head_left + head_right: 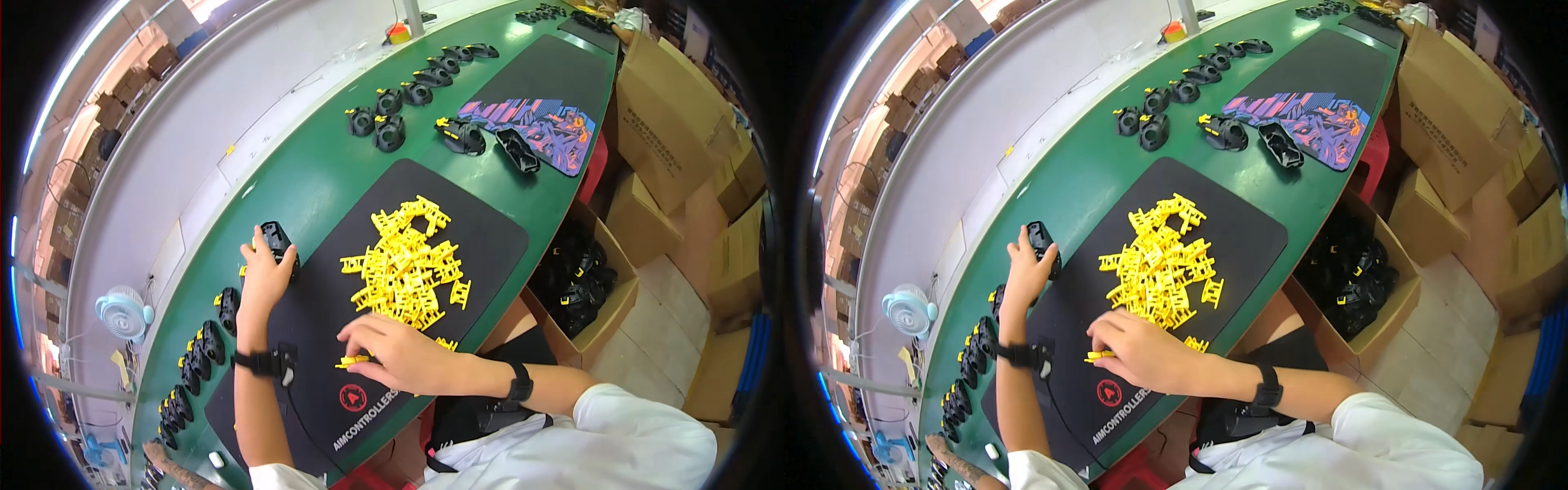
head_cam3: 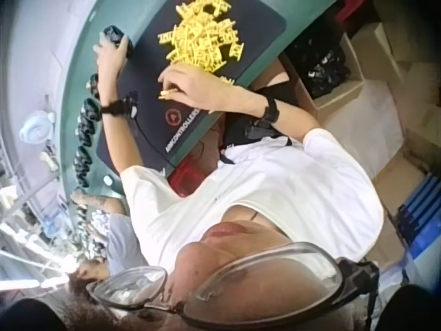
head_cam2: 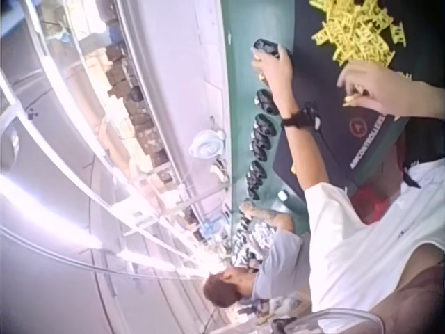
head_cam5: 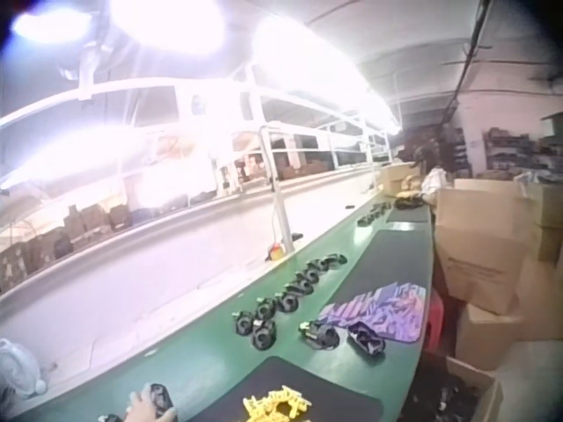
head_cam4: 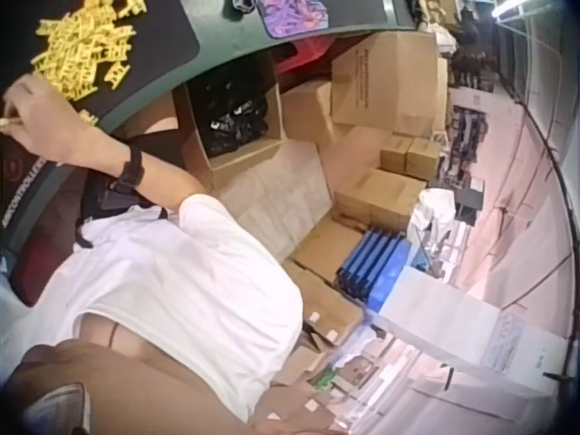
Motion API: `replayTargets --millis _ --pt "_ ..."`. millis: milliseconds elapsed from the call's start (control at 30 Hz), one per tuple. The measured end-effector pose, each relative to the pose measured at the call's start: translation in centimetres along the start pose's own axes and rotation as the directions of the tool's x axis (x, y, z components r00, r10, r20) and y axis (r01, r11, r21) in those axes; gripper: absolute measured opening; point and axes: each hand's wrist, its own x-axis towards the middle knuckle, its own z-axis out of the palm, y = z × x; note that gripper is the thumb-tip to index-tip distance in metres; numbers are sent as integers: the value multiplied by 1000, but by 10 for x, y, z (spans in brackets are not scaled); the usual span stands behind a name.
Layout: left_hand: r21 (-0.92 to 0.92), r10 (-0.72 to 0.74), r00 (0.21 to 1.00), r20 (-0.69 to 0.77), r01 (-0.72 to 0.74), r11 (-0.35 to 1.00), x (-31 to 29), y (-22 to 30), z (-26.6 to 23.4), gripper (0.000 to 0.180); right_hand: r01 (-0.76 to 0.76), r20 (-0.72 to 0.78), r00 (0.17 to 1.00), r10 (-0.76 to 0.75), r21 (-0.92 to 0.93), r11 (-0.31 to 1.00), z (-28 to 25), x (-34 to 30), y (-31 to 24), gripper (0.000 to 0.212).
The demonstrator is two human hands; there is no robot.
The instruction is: Assembling small yellow plastic components into the shells of electronic controllers on an assembly line.
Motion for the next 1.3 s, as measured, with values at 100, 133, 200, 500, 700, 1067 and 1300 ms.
replayTargets --millis 100,133,200,500,700,1067,1300 --pt "128 -110 981 158 90 988 66 -7 28 84 -420 157 906 394 462 781 -29 -5 8 21" --pt "126 -98 983 158 79 989 85 4 29 84 -404 104 904 415 527 747 -40 -11 14 20" --pt "562 -245 892 379 -12 827 123 31 35 78 -369 25 883 468 652 662 -58 -27 32 20" --pt "78 159 987 4 -159 984 283 171 116 87 -394 -108 730 675 740 544 -120 -44 59 8" --pt "-108 116 990 -78 -124 986 263 163 97 80 -356 -146 669 728 797 487 -132 -62 62 37" --pt "-991 244 970 -14 19 -133 -129 102 -20 98 -256 -189 792 581 760 597 -123 -33 -8 28" --pt "-996 -3 999 -45 -46 -71 -260 105 -4 106 -321 -12 935 354 391 862 -74 -26 -51 17"
